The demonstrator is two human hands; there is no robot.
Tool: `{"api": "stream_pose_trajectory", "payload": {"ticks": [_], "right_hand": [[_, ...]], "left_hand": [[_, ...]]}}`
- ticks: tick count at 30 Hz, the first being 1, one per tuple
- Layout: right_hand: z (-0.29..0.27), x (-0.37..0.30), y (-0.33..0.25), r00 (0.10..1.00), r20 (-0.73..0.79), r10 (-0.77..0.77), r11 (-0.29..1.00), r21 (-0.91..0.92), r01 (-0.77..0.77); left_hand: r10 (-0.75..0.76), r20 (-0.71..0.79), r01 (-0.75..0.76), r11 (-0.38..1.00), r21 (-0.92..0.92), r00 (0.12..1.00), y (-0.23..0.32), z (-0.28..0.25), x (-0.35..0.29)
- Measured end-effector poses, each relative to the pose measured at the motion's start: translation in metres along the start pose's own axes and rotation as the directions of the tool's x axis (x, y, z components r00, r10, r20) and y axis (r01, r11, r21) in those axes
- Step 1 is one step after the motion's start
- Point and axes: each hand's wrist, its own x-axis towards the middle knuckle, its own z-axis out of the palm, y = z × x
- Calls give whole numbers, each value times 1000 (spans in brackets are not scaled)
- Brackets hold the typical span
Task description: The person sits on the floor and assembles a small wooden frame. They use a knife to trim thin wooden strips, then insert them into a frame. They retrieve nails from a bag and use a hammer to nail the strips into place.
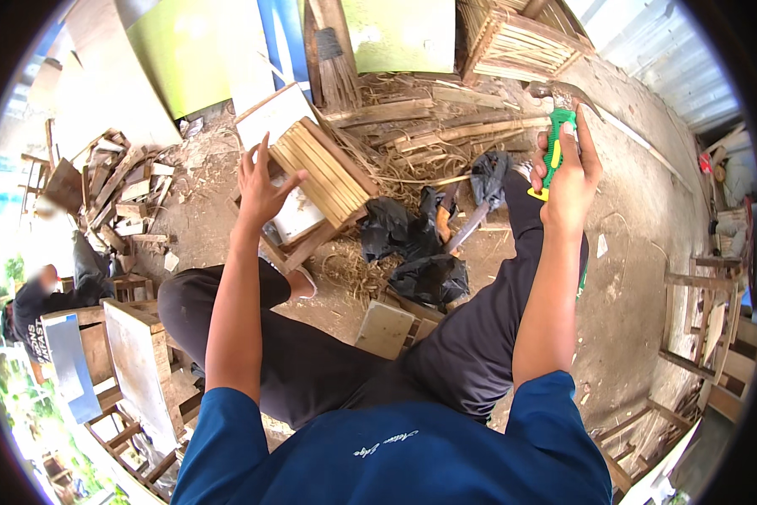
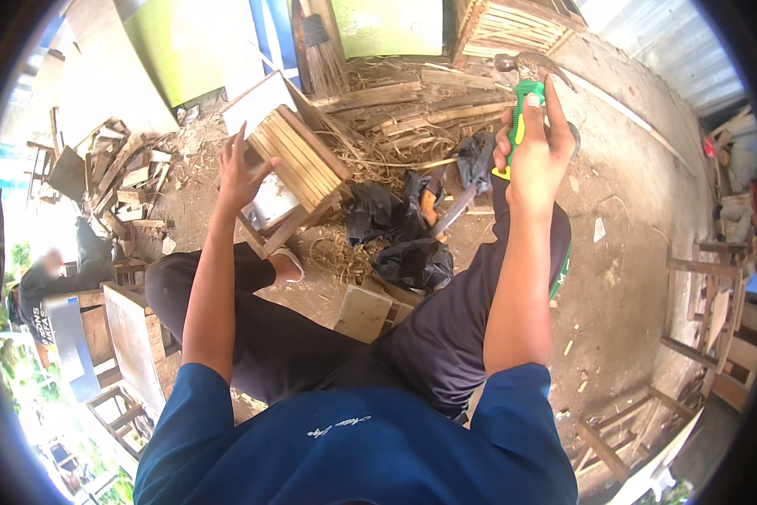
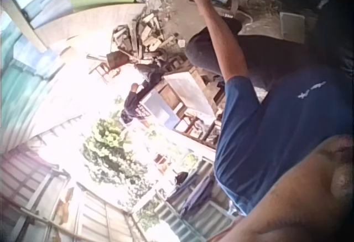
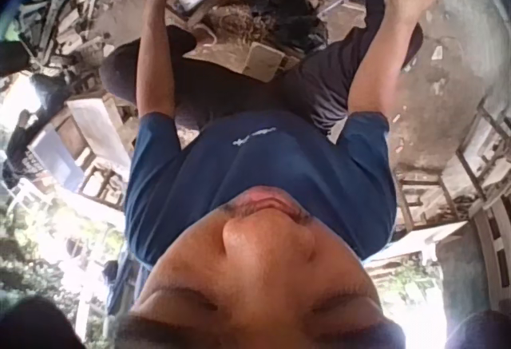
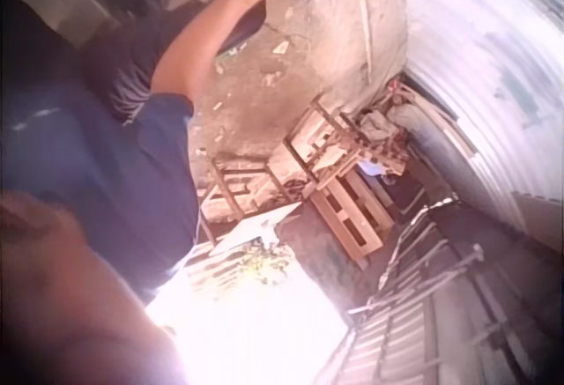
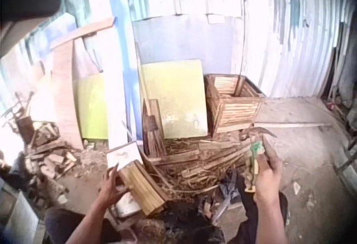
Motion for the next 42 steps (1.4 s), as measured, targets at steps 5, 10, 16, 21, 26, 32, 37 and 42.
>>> {"api": "stream_pose_trajectory", "payload": {"ticks": [5, 10, 16, 21, 26, 32, 37, 42], "right_hand": [[-32, -2, 7, 997, -43, 60, 998, -17, -61], [-59, 0, 18, 989, -90, 117, 990, -62, -123], [-82, 2, 44, 973, -21, 230, 968, -97, -231], [-89, 11, 75, 933, -42, 357, 925, -124, -360], [-88, 23, 89, 910, -17, 414, 903, -119, -413], [-83, 33, 78, 899, -19, 438, 893, -108, -437], [-86, 33, 74, 895, -49, 444, 893, -64, -446], [-89, 33, 74, 893, -52, 447, 888, -95, -450]], "left_hand": [[353, -238, -356, 934, 31, 905, 73, -10, -17], [643, -163, -659, 690, -301, 748, 144, 22, -62], [450, 503, -105, 813, -573, 738, 166, 143, -138], [113, 853, 205, 947, -248, 510, 136, 243, -183], [9, 829, 11, 1000, -18, 559, 115, 280, -181], [-23, 828, -185, 971, 152, 560, 119, 291, -165], [-55, 857, -281, 932, 228, 513, 125, 303, -172], [-15, 831, -308, 925, 223, 556, 120, 305, -189]]}}
